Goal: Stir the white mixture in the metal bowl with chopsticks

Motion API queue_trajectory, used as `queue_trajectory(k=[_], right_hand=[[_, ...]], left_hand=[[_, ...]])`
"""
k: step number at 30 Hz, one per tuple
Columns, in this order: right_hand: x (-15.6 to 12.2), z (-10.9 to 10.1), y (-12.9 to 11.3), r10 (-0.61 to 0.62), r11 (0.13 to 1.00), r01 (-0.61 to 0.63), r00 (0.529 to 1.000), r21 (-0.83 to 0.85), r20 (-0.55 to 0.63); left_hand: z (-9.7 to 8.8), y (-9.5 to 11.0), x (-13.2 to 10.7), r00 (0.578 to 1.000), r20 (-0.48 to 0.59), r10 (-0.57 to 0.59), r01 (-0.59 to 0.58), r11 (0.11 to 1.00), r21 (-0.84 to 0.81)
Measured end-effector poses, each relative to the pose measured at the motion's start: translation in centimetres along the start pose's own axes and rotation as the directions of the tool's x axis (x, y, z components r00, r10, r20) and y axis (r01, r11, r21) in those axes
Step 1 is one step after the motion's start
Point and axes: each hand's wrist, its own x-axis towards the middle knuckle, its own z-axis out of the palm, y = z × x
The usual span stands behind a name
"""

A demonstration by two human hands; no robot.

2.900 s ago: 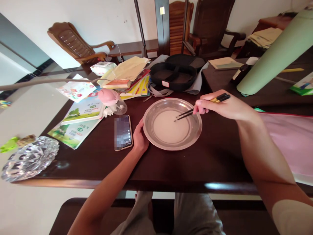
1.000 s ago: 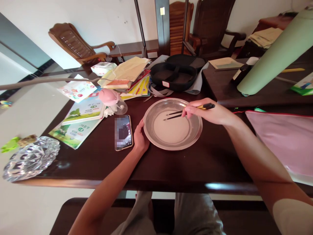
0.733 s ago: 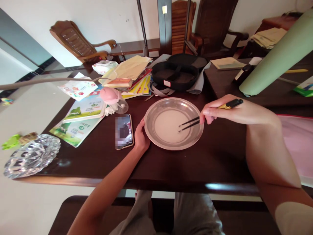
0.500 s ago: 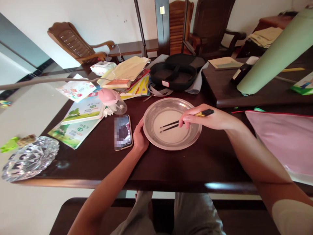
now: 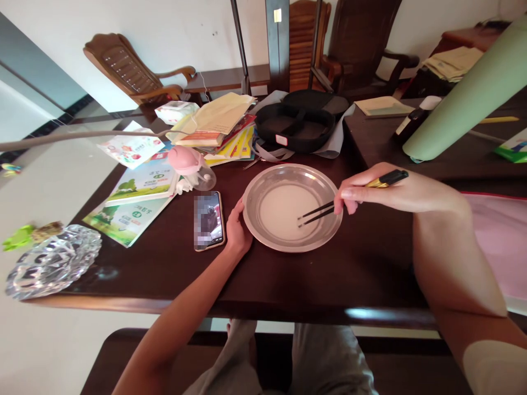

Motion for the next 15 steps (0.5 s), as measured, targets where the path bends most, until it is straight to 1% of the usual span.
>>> queue_trajectory(k=[2, 3, 6, 8, 10, 12, 13, 15], right_hand=[[0.7, 0.9, 0.1, -0.033, 0.999, 0.031, 0.998, 0.043, 0.045], [1.3, 1.5, 0.3, -0.059, 0.997, 0.057, 0.998, 0.060, 0.031], [2.9, 3.0, 0.9, -0.098, 0.993, 0.102, 0.993, 0.066, -0.060], [3.5, 3.5, 1.3, -0.112, 0.991, 0.120, 0.987, 0.058, -0.116], [3.4, 3.2, 1.5, -0.103, 0.992, 0.113, 0.979, 0.051, -0.174], [2.8, 2.4, 1.5, -0.070, 0.996, 0.080, 0.973, 0.039, -0.219], [2.3, 1.9, 1.4, -0.052, 0.998, 0.060, 0.973, 0.030, -0.226], [1.2, 0.7, 1.0, -0.001, 1.000, 0.001, 0.983, -0.001, -0.181]], left_hand=[[0.1, 0.1, 0.0, 1.000, -0.008, 0.001, -0.001, 1.000, 0.004], [0.1, 0.1, 0.0, 1.000, -0.009, 0.003, -0.003, 1.000, 0.007], [0.1, 0.1, 0.0, 1.000, -0.012, 0.010, -0.010, 1.000, 0.007], [0.1, 0.1, 0.0, 1.000, -0.017, 0.010, -0.010, 1.000, 0.000], [0.0, 0.0, 0.0, 1.000, -0.015, 0.005, -0.005, 1.000, -0.003], [0.0, 0.0, 0.0, 1.000, -0.006, 0.000, 0.000, 1.000, -0.002], [-0.1, 0.0, 0.0, 1.000, -0.003, 0.000, 0.000, 1.000, -0.002], [-0.1, 0.0, 0.0, 1.000, 0.001, 0.003, -0.003, 1.000, 0.001]])
